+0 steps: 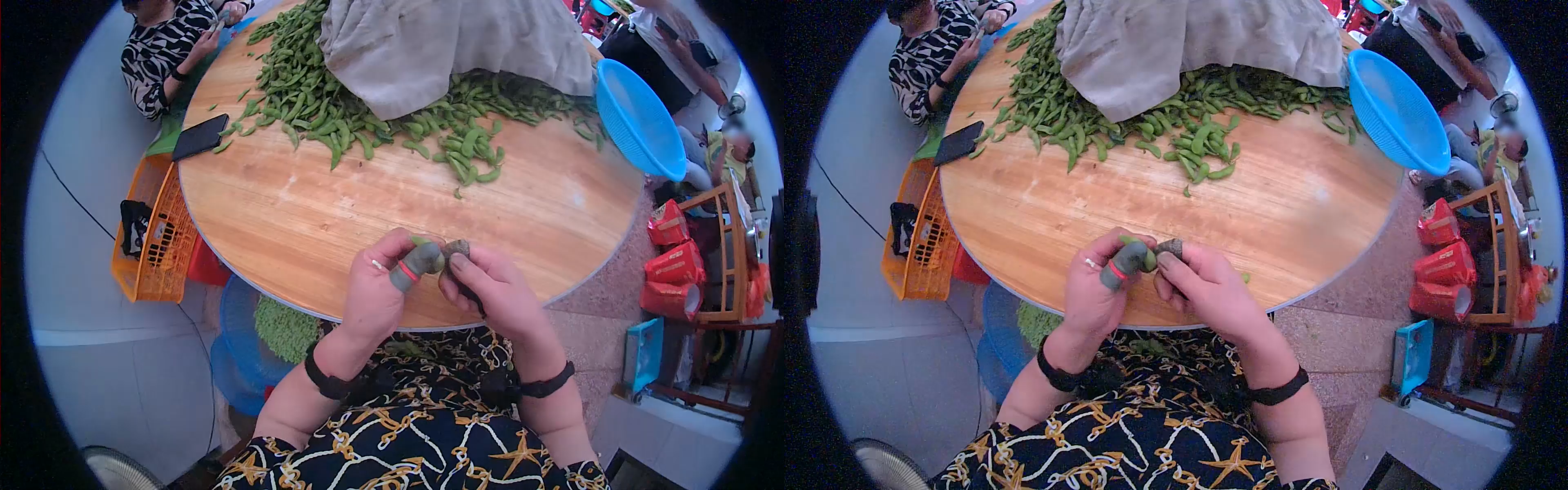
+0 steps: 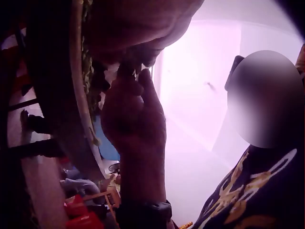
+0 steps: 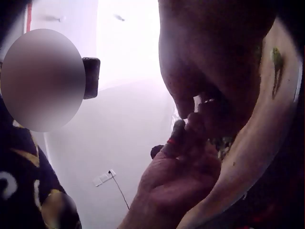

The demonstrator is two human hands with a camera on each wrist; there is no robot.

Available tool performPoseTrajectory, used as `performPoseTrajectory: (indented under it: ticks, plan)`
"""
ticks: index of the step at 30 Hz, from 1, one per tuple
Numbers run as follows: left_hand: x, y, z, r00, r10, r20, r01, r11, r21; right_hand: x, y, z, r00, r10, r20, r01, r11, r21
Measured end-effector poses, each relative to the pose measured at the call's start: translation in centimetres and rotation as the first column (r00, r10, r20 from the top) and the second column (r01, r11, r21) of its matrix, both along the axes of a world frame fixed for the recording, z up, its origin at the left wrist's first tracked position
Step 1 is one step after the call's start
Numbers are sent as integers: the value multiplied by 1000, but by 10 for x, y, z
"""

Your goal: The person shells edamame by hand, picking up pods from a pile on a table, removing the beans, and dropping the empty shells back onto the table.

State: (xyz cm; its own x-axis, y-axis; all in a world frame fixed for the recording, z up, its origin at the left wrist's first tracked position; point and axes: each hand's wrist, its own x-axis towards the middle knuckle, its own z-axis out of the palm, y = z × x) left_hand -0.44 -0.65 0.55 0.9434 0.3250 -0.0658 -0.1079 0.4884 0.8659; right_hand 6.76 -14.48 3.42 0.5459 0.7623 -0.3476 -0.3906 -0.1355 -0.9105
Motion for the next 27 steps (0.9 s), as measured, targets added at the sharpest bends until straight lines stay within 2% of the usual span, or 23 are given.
performPoseTrajectory:
  ticks: [1, 3, 6, 8, 10, 12, 13, 14, 15, 17, 18, 19, 20, 21, 22, 23, 24, 25, 26, 27]
  plan:
    - [1, 2, 0, 1000, -11, -18, 11, 1000, -9, 0, -1, -3, 1000, 3, -5, -3, 1000, 4]
    - [1, 5, -3, 999, -24, -37, 24, 1000, -15, -1, -3, -9, 993, 15, -118, -2, 993, 115]
    - [2, 6, -10, 998, -21, -66, 24, 999, 48, 1, -5, -10, 971, 69, -228, -28, 983, 179]
    - [4, 5, -14, 997, 43, -63, -31, 985, 170, 1, -2, -16, 978, 48, -201, -20, 990, 142]
    - [4, 6, -18, 998, 30, -46, -18, 974, 227, -1, 1, -18, 986, 21, -167, -4, 995, 103]
    - [4, 7, -17, 999, 13, -32, -3, 960, 280, -4, 4, -16, 987, -74, -140, 84, 994, 66]
    - [4, 7, -14, 996, -84, 17, 80, 984, 160, -4, 2, -16, 986, -83, -142, 93, 994, 64]
    - [5, 9, -11, 982, -173, 77, 170, 985, 42, -3, -1, -16, 972, -45, -231, 66, 994, 84]
    - [5, 11, -8, 981, -181, 75, 178, 983, 42, -3, -3, -17, 948, -5, -317, 41, 993, 107]
    - [6, 17, -5, 940, -316, 125, 335, 924, -183, -3, -4, -17, 933, 7, -361, 48, 989, 142]
    - [6, 17, -5, 939, -321, 124, 340, 923, -180, -3, -4, -17, 918, 26, -396, 49, 983, 179]
    - [6, 17, -7, 940, -331, 79, 340, 903, -263, -4, -2, -16, 918, 21, -397, 56, 982, 182]
    - [6, 16, -9, 938, -344, 34, 334, 877, -345, -7, 1, -13, 990, -51, -135, 58, 997, 47]
    - [6, 12, -10, 937, -349, 33, 338, 876, -345, -9, 3, -11, 986, -83, 143, 96, 992, -86]
    - [7, 5, -12, 972, -234, -5, 232, 964, -129, -11, 5, -13, 986, -88, 144, 101, 991, -86]
    - [9, 1, -13, 994, -110, -12, 111, 989, 95, -13, 5, -17, 924, -120, 362, 164, 982, -93]
    - [9, 2, -16, 993, -114, -8, 114, 989, 93, -14, 5, -19, 815, -137, 564, 225, 970, -88]
    - [9, 5, -18, 992, -117, -46, 123, 983, 136, -13, 3, -18, 812, -137, 568, 228, 969, -92]
    - [9, 6, -20, 990, -117, -83, 131, 975, 178, -10, 1, -16, 931, -185, 316, 223, 970, -91]
    - [9, 6, -19, 990, -118, -77, 129, 976, 174, -8, 0, -14, 976, -216, 39, 219, 972, -89]
